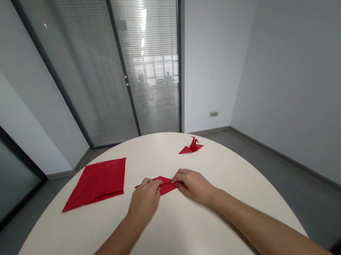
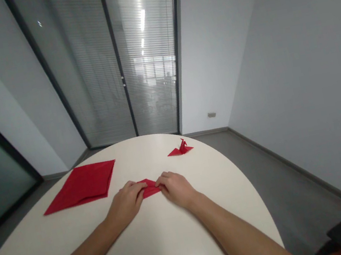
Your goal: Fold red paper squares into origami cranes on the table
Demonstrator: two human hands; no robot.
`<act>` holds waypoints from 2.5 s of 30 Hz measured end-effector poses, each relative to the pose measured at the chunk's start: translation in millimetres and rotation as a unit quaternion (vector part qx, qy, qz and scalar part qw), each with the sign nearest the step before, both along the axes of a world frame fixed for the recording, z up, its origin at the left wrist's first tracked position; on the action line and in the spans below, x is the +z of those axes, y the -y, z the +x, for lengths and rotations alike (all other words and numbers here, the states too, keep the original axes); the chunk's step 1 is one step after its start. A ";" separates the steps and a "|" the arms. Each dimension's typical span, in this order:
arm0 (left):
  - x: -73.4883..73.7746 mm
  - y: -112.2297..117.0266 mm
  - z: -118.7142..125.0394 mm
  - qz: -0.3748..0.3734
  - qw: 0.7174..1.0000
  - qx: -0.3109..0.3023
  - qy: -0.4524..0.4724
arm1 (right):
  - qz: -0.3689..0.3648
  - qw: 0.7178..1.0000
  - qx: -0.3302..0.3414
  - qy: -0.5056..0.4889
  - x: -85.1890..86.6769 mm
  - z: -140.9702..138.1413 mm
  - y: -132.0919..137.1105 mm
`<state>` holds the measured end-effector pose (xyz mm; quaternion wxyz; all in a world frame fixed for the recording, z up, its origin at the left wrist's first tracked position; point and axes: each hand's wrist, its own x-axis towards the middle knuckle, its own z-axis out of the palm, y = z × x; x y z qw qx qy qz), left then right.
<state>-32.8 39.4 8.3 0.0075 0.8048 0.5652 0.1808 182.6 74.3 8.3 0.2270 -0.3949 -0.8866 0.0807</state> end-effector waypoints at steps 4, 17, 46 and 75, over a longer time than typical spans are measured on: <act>0.7 0.6 -0.5 -0.001 1.000 -0.017 0.000 | 0.003 1.000 0.000 0.010 -0.2 -0.3 -0.2; -5.3 -2.8 -2.2 0.030 0.998 -0.059 -0.004 | 0.029 0.994 0.012 0.109 16.3 -2.8 9.5; -26.2 -4.3 -1.8 0.049 0.995 -0.091 0.005 | -0.044 0.994 0.058 0.079 4.8 0.8 8.0; -15.0 -3.5 -5.7 0.000 0.997 -0.054 0.052 | -0.029 0.991 0.126 0.028 17.5 20.1 2.1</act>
